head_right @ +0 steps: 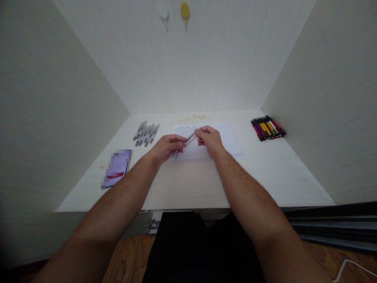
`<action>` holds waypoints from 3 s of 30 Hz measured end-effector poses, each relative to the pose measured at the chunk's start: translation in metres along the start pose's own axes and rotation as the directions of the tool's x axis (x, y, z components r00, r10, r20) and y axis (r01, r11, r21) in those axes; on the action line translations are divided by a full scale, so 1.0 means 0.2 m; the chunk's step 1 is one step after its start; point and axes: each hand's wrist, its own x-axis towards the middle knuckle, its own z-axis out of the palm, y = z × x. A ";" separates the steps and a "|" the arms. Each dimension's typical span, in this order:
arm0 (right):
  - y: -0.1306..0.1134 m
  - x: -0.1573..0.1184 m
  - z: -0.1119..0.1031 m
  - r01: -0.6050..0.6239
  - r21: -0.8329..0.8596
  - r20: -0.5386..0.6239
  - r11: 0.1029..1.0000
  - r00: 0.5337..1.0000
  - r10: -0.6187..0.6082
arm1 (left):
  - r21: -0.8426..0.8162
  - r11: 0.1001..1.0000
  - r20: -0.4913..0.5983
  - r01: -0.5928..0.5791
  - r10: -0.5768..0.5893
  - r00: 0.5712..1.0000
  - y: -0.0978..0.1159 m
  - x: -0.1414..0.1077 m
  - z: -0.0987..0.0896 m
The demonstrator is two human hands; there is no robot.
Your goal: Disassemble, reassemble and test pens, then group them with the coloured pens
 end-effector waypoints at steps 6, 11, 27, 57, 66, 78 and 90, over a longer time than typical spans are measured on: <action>0.00 0.01 -0.01 -0.020 0.060 0.053 0.998 0.998 0.017 | -0.068 0.996 0.000 0.051 -0.051 0.999 0.02 -0.01 0.02; 0.00 0.01 -0.01 -0.028 0.093 0.078 0.995 0.997 0.021 | -0.078 0.995 0.031 0.058 -0.056 0.998 0.01 -0.01 0.01; 0.03 0.01 -0.02 0.038 -0.037 0.025 0.999 0.999 -0.037 | 0.011 1.000 0.025 -0.022 0.022 0.999 -0.01 0.01 -0.01; 0.04 0.02 -0.02 0.057 -0.053 0.043 0.997 0.998 -0.055 | -0.023 0.999 0.021 0.033 -0.033 0.999 0.02 -0.02 0.01; -0.01 0.00 -0.01 -0.020 0.091 0.106 0.996 0.994 0.010 | -0.068 0.995 0.008 0.072 -0.072 0.997 0.03 -0.02 0.02; -0.02 -0.01 -0.01 0.019 0.104 0.134 0.994 0.990 -0.033 | -0.034 0.999 0.036 0.025 -0.024 0.999 0.02 -0.02 0.02; 0.02 0.01 -0.02 0.040 0.022 0.072 0.999 0.997 -0.042 | -0.015 0.999 0.006 0.032 -0.032 0.999 0.01 -0.01 0.01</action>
